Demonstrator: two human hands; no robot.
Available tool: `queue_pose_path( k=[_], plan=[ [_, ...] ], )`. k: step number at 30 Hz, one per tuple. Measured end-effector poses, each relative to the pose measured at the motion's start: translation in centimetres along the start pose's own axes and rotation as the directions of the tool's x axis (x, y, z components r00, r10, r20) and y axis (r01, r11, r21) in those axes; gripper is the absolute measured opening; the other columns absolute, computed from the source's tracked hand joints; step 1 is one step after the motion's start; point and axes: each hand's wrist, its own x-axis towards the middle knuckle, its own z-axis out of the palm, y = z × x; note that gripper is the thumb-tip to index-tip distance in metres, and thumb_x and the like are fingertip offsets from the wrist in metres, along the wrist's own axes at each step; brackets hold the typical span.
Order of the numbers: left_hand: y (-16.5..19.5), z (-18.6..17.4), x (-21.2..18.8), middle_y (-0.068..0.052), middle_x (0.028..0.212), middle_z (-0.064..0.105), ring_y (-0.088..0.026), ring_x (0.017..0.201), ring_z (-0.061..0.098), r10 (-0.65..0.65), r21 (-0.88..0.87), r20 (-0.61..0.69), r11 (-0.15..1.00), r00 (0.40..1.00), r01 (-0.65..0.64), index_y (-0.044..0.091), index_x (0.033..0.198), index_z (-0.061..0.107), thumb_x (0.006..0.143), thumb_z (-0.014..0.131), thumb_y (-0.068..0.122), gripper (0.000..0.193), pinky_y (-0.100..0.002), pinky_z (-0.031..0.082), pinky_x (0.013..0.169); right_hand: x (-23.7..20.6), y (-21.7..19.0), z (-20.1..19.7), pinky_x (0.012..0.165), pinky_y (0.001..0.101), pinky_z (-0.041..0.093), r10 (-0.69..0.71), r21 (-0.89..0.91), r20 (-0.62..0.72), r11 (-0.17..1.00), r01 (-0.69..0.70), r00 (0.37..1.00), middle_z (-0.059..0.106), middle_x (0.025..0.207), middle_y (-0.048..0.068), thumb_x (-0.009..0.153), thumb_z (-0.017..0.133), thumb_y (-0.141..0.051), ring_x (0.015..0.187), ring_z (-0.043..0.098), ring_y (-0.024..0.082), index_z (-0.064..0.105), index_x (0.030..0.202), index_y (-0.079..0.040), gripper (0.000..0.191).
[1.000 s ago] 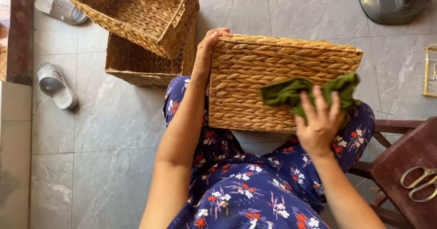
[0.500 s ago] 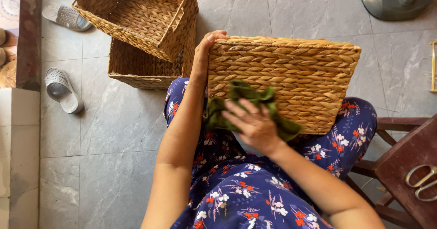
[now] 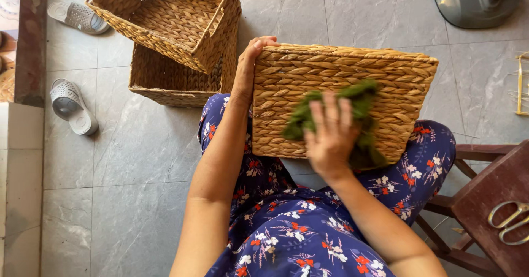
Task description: The person trims loose strands from a woven basket using scissors, then wipes the exterior and interior surfaces of the basket with a green cloth. The person handles multiple baskets, cleaning them one by one.
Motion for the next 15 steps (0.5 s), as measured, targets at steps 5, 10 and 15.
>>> queue_pose_path(
  k=[5,10,15],
  plan=[
    [-0.6,-0.8,0.9,-0.009,0.135,0.06,-0.019,0.125,0.057,0.073,0.068,0.095,0.995,0.993,-0.079,0.001,0.111,0.072,0.101,0.051,0.042,0.046,-0.034,0.044,0.111,5.5,-5.9,1.4,0.121,0.0544,0.019,-0.342,0.22,0.142,0.926,0.307,0.929,0.04,0.165,0.002,0.08,0.084,-0.026,0.152,0.033,0.024,0.058,0.149,-0.018,0.074],
    [-0.5,-0.5,0.4,-0.008,0.134,0.059,-0.021,0.12,0.058,-0.041,-0.044,0.018,0.998,0.999,0.042,0.003,0.109,0.07,0.098,0.054,0.037,0.039,-0.036,0.046,0.107,6.5,0.5,0.0,0.122,0.0453,0.027,-0.314,0.067,0.013,0.947,0.313,0.949,0.053,0.158,-0.003,0.077,0.089,-0.019,0.148,0.041,0.02,0.07,0.138,-0.021,0.063],
    [0.1,0.3,0.4,-0.009,0.134,0.059,-0.019,0.116,0.059,-0.034,0.0,-0.019,0.999,0.999,0.034,0.001,0.107,0.071,0.098,0.057,0.037,0.039,-0.034,0.047,0.105,5.3,11.6,-3.7,0.128,0.045,0.037,0.034,-0.039,-0.098,0.999,-0.038,0.995,0.052,0.164,0.004,0.096,0.072,0.0,0.153,0.043,0.032,0.067,0.142,-0.01,0.048]
  ],
)
